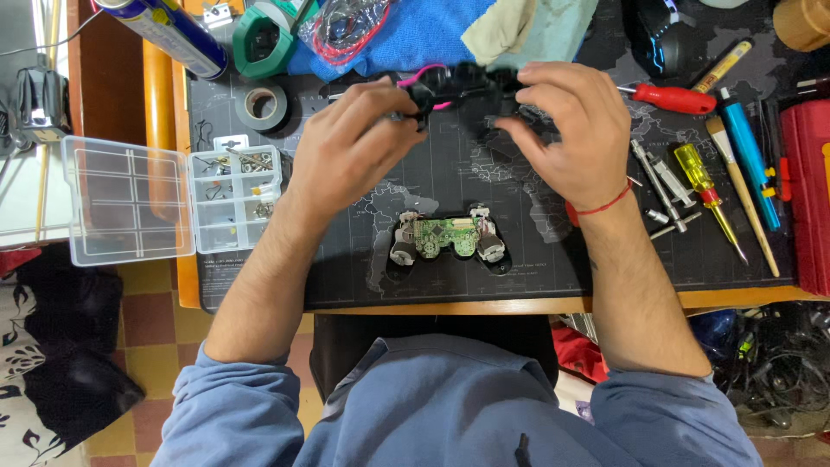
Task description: The person assembles a disassembled game controller by hand. They attach the two halves of the controller shell to the circuit board, then use scissors to cut a black cable and insert it into the controller. Finally, they press the two halves together to complete the assembly.
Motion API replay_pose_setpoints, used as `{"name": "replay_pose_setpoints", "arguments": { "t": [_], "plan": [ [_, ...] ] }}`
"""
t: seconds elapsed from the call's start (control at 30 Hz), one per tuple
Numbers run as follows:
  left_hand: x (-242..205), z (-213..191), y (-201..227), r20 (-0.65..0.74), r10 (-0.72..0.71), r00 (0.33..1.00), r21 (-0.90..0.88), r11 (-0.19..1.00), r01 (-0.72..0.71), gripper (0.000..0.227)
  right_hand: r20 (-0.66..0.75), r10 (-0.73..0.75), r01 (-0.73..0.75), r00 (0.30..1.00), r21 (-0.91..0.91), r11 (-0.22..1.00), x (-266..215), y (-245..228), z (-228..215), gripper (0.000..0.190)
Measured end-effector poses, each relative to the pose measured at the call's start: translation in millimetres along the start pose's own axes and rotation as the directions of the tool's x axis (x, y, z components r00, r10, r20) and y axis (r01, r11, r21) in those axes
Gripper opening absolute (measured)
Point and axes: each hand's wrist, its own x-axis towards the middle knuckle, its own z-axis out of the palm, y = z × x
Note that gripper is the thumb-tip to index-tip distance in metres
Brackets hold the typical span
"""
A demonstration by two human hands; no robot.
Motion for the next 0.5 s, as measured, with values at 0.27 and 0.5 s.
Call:
{"name": "replay_pose_setpoints", "arguments": {
  "t": [0.27,0.5],
  "plan": [
    [11.4,-6.4,7.7,-0.139,0.13,0.982,-0.002,0.991,-0.131,0.011,-0.073,-0.025,0.028,0.997,0.049,0.998,-5.0,4.0,2.3,0.039],
    [10.3,-3.9,10.2,-0.182,0.147,0.972,0.009,0.989,-0.148,0.016,-0.164,-0.112,0.109,0.98,-0.024,0.994,-3.9,3.8,1.9,0.029]
  ]
}}
